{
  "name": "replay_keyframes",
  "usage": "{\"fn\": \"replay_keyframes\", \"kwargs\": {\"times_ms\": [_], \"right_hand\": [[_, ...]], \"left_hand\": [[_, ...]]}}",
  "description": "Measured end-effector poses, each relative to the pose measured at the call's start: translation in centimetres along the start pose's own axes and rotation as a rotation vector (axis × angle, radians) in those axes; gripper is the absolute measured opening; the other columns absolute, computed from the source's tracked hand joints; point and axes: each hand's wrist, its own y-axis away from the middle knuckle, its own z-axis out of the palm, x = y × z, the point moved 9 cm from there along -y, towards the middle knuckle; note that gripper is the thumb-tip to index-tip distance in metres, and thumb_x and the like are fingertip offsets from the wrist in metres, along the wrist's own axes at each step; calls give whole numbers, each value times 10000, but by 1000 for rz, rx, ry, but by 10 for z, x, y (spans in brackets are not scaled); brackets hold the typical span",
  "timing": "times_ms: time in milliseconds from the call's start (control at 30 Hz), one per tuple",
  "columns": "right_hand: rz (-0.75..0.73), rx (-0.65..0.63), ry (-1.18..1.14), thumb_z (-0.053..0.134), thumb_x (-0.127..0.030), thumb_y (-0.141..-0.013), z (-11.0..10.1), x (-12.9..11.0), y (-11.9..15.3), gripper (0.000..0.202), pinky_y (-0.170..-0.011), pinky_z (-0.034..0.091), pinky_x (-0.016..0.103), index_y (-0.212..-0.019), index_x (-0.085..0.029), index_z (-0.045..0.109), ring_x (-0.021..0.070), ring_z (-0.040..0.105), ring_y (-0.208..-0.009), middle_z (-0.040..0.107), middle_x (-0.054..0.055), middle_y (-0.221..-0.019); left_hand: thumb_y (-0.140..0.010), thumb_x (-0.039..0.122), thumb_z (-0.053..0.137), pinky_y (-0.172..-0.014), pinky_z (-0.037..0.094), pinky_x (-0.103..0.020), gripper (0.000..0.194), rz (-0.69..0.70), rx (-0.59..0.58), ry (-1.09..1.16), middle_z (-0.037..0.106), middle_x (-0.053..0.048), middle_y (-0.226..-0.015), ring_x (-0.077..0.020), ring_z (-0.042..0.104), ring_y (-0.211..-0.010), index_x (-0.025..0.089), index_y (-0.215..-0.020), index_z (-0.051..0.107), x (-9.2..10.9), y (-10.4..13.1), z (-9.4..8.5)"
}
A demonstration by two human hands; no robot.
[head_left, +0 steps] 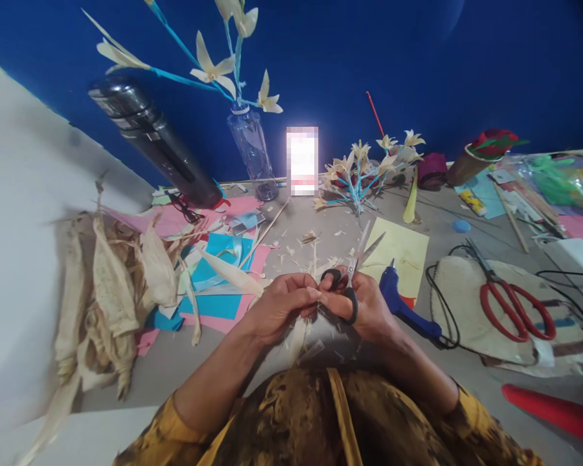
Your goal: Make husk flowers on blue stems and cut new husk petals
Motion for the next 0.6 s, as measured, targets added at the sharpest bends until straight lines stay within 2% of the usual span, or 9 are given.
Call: {"fn": "replay_keyframes", "kwargs": {"times_ms": [100,167,267,367,467,600], "right_hand": [[15,-56,-40,870,-301,-635,3,3,0,318,-497,365,208,-779,-170,619,95,479,-550,580,-28,-652],[3,-46,-91,858,-334,-661,2,3,-1,314,-500,360,214,-781,-177,615,95,470,-554,580,-20,-678],[-55,40,-191,851,-358,-662,-6,1,-3,322,-516,373,226,-780,-192,601,96,448,-560,578,-16,-713],[-118,114,-201,846,-364,-656,-11,-1,-3,331,-544,408,246,-778,-205,582,112,469,-575,579,-15,-715],[-166,165,-132,827,-352,-704,-15,-3,-1,295,-573,429,251,-811,-207,594,127,516,-611,604,-6,-745],[-246,243,10,789,-327,-746,-19,-11,4,222,-629,472,262,-828,-211,619,158,587,-689,656,15,-795]], "left_hand": [[-714,227,806,-542,331,-238,279,-45,-68,107,468,51,-537,-50,351,-453,147,-631,552,-2,1,6],[-703,236,817,-551,360,-245,319,-48,-101,212,435,63,-553,-51,341,-462,156,-620,519,2,2,9],[-722,254,818,-560,370,-240,289,60,-38,279,435,62,-605,-65,377,-506,159,-681,548,14,0,2],[-803,303,778,-567,363,-236,235,199,80,138,480,48,-596,-74,410,-522,158,-733,607,20,0,-8],[-865,399,718,-582,371,-245,264,261,157,-90,570,12,-603,-94,474,-545,155,-773,669,18,3,-9],[-743,326,838,-623,405,-238,217,311,262,-233,643,3,-688,-105,534,-621,170,-807,703,20,10,-8]]}}
